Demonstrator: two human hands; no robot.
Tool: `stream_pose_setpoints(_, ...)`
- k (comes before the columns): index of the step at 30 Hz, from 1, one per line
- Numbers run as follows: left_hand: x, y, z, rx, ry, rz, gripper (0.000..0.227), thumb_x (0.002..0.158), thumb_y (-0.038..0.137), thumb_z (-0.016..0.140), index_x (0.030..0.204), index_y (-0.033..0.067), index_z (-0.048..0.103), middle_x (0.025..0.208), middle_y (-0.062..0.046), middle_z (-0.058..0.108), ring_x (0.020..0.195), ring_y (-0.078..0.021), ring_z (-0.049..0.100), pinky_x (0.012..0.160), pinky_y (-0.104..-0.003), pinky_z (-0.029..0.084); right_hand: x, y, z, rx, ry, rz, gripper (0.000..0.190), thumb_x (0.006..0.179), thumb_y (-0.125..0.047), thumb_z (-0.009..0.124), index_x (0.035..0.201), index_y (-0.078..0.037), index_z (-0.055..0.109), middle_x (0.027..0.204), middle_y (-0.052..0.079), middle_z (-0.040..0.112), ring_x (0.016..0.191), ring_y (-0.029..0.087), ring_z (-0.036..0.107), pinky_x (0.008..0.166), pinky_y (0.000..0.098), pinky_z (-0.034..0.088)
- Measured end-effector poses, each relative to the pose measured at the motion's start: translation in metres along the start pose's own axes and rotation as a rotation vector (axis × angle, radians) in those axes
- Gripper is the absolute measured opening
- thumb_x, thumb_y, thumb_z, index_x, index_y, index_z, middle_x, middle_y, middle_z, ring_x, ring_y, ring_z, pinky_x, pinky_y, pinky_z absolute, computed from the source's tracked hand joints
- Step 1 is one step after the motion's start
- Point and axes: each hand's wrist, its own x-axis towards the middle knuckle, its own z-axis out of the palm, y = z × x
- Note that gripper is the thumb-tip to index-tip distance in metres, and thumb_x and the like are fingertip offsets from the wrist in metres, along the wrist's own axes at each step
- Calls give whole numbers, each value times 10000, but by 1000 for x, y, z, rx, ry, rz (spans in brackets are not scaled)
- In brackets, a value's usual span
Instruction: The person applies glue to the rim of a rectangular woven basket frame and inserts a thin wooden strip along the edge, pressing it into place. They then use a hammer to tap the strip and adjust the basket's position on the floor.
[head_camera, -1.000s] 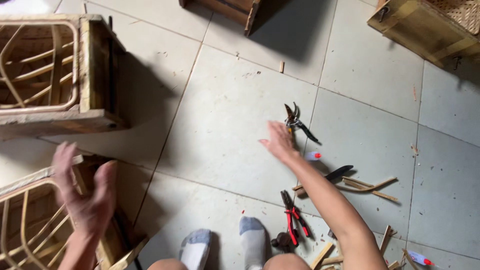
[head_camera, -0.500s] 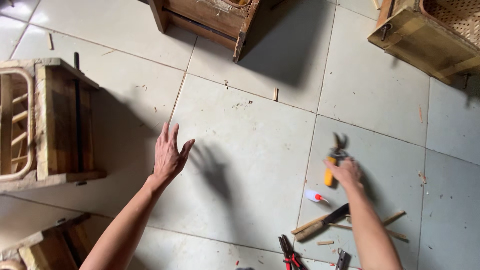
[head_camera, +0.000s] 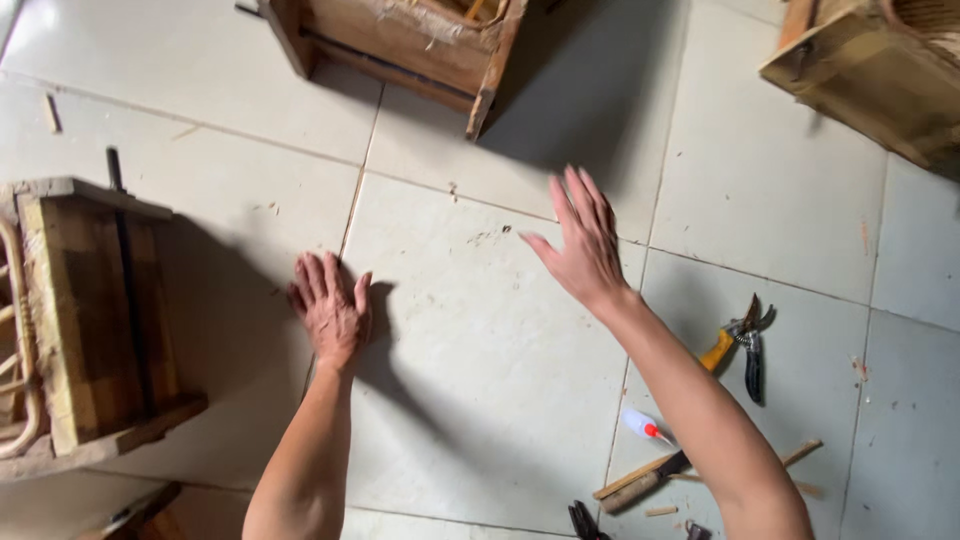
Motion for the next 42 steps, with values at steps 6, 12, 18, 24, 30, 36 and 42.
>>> stream_pose_setpoints(6, 4, 8, -4, 67, 5, -18, 718, 1016, 534, 531, 1553, 64, 451, 1634, -227, 360, 1541, -369, 268, 1216, -575, 229, 173, -16, 57, 18, 125, -93, 1006, 900, -395, 854, 1604, 40, 280, 1660, 270, 286, 1550, 395, 251, 1277, 531, 161)
stream_pose_setpoints(12, 4, -5, 9, 149, -10, -46, 747, 1002, 599, 533, 1555, 104, 462, 1655, -183, 361, 1568, -336, 273, 1254, -550, 230, 276, -24, 121, -8, -114, 251, 1018, 702, -466, 897, 1462, -25, 383, 1438, 224, 471, 1355, 364, 409, 1189, 578, 167)
stream_pose_setpoints(18, 4, -21, 18, 108, 0, -1, 885, 1024, 593, 519, 1617, -37, 330, 1684, -244, 300, 1564, -377, 263, 1227, -565, 200, 261, -13, 140, 78, 194, 186, 643, 663, -586, 897, 984, -119, 593, 937, 65, 643, 940, 242, 585, 995, 489, 411)
stream_pose_setpoints(24, -2, -19, 10, -164, -16, -44, 915, 1041, 609, 461, 1661, -17, 217, 1711, -252, 235, 1598, -355, 210, 1293, -551, 138, 162, -40, 119, 118, 335, 104, 591, 706, -595, 863, 946, -134, 582, 888, 32, 620, 855, 202, 556, 913, 419, 413)
stream_pose_setpoints(30, -7, -22, -53, -31, -349, 303, 1189, 767, 665, 723, 1579, -59, 242, 1573, -307, 291, 1450, -435, 302, 1142, -565, 253, 17, -93, 47, 156, 261, 107, 489, 753, -431, 877, 1015, -111, 617, 985, 86, 633, 1032, 293, 568, 983, 459, 391)
stream_pose_setpoints(36, -140, 19, -183, -172, -321, 739, 787, 863, 454, 745, 1481, 54, 466, 1516, -157, 503, 1432, -297, 439, 1201, -514, 315, -125, -142, -5, 161, 181, 93, 454, 739, -372, 893, 1002, -92, 650, 968, 96, 638, 1039, 314, 575, 1022, 473, 381)
stream_pose_setpoints(42, -195, 60, -233, -174, -80, 827, 842, 827, 455, 736, 1459, -19, 445, 1452, -216, 560, 1381, -390, 494, 1191, -532, 246, -273, -185, -40, 168, 134, 82, 440, 706, -314, 898, 1007, -90, 668, 932, 80, 659, 1017, 305, 603, 1035, 474, 387)
